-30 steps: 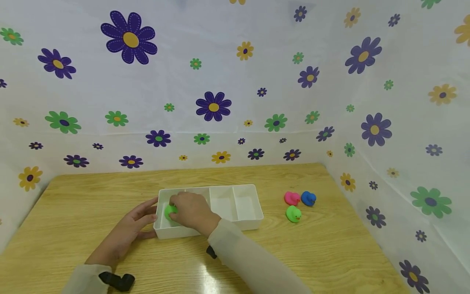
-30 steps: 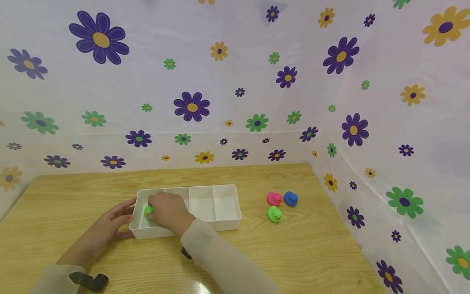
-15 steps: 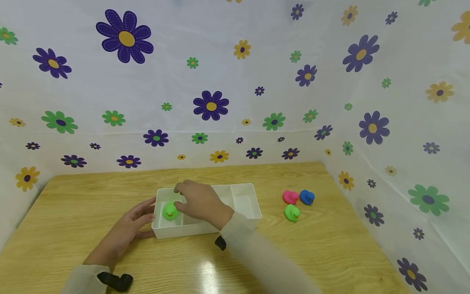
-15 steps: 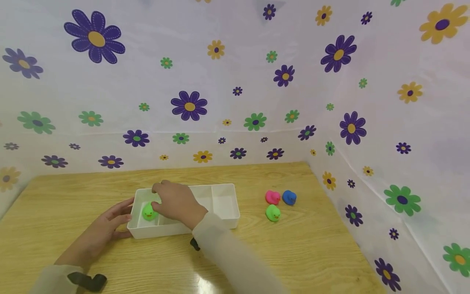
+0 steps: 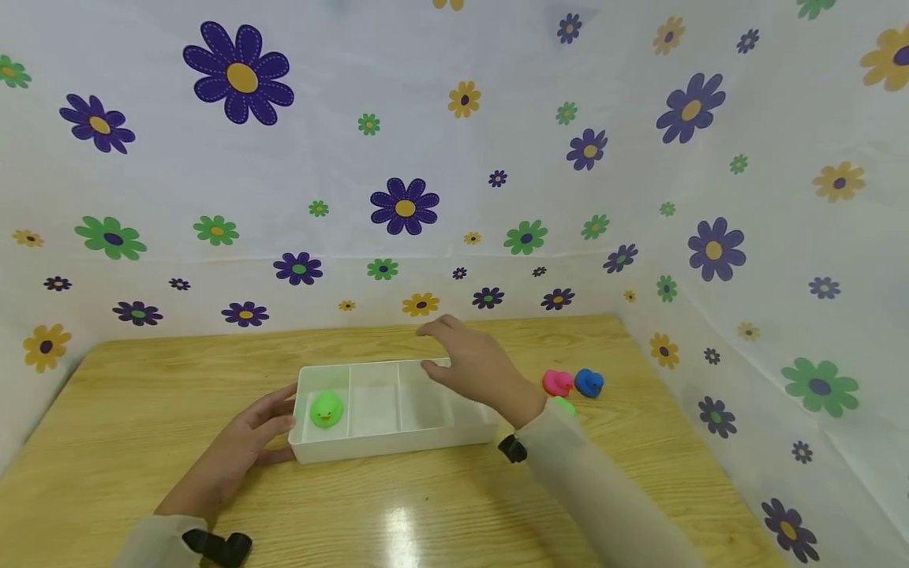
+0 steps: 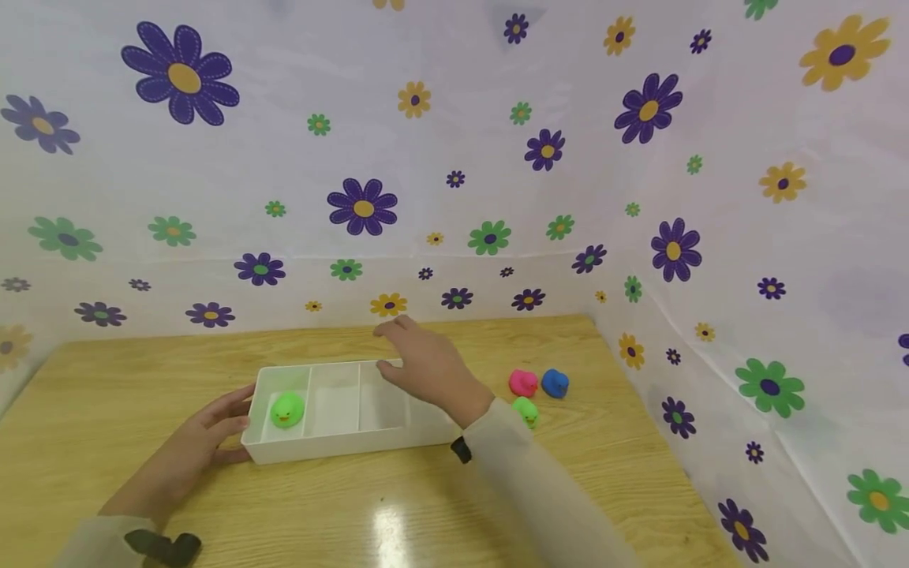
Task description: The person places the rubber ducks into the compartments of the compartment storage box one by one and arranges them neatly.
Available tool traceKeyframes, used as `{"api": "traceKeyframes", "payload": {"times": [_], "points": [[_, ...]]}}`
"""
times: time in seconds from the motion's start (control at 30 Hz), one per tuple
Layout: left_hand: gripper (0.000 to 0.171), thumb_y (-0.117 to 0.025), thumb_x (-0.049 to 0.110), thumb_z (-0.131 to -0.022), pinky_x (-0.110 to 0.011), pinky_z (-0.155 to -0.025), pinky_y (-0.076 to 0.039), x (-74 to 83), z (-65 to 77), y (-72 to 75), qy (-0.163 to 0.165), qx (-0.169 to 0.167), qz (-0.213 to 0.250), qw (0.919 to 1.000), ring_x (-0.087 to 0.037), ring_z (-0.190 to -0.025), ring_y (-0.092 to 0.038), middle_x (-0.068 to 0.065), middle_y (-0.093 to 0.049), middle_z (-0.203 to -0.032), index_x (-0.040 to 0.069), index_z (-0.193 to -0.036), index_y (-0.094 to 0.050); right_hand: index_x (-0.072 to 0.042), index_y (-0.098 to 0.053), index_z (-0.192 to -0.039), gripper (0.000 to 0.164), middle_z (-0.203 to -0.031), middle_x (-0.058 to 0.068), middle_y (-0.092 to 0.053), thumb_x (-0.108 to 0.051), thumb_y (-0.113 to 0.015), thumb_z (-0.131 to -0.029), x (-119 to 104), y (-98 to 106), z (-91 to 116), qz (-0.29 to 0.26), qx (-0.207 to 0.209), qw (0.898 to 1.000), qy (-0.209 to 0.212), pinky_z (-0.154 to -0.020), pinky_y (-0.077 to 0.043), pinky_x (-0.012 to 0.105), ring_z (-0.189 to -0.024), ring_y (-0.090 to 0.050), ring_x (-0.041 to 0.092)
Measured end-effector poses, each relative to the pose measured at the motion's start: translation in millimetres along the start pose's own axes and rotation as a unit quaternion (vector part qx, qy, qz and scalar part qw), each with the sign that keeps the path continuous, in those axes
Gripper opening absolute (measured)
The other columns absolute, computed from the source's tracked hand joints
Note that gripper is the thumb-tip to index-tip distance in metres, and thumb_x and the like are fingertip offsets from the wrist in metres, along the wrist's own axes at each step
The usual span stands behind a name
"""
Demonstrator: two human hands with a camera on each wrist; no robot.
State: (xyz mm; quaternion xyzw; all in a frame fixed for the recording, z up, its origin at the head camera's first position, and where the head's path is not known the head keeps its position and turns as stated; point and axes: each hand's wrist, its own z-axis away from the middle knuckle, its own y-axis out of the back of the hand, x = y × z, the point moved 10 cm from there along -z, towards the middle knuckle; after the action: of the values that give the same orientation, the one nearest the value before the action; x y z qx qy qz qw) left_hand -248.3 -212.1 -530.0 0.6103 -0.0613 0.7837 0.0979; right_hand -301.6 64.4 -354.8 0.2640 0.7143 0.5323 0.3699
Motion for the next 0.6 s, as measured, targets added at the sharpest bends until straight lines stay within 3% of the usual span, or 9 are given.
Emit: {"api": "traceKeyframes", "payload": {"times": [0.1, 0.2, 0.37, 0.6], "points": [[0.072, -0.061, 0.038, -0.105, -0.047, -0.096, -0.059, 0.6, 1.2, 0.4, 0.0, 0.004, -0.003, 1.0, -0.032, -0.133, -0.052, -0.021, -0.032, -0.162, 0.02, -0.165, -0.026, -0.012, -0.058, -0.143, 0.048, -0.142, 0.006, -0.059, -0.029, -0.07, -0.099, 35, 14, 13, -0.027, 0.0, 0.999, -0.039, -0.09, -0.059, 0.039, -0.108, -0.068, 0.023], [0.071, -0.06, 0.035, -0.106, -0.048, -0.095, -0.059, 3.3, 1.8, -1.0, -0.003, 0.004, -0.001, 1.0, -0.03, -0.131, -0.054, -0.022, -0.032, -0.162, 0.018, -0.165, -0.025, -0.009, -0.058, -0.143, 0.048, -0.144, 0.01, -0.057, -0.027, -0.07, -0.099, 74, 27, 28, -0.043, 0.01, 0.996, -0.072, -0.1, -0.055, 0.049, -0.126, -0.061, 0.031], [0.07, -0.059, 0.034, -0.107, -0.048, -0.095, -0.059, 4.9, 4.2, -3.3, -0.005, 0.005, 0.004, 1.0, -0.026, -0.129, -0.055, -0.023, -0.032, -0.161, 0.017, -0.166, -0.024, -0.004, -0.063, -0.135, 0.042, -0.139, 0.014, -0.062, -0.023, -0.07, -0.098, 126, 33, 57, -0.023, 0.01, 0.994, -0.103, -0.104, -0.051, 0.055, -0.127, -0.059, 0.037], [0.068, -0.059, 0.033, -0.106, -0.046, -0.093, -0.06, 2.7, 4.2, -1.9, -0.01, 0.013, 0.006, 0.9999, -0.018, -0.12, -0.06, -0.022, -0.036, -0.158, 0.016, -0.164, -0.028, 0.001, -0.065, -0.131, 0.038, -0.127, 0.018, -0.067, -0.016, -0.071, -0.097, 166, 19, 93, 0.008, -0.024, 0.991, -0.133, -0.098, -0.052, 0.057, -0.117, -0.063, 0.039]]}}
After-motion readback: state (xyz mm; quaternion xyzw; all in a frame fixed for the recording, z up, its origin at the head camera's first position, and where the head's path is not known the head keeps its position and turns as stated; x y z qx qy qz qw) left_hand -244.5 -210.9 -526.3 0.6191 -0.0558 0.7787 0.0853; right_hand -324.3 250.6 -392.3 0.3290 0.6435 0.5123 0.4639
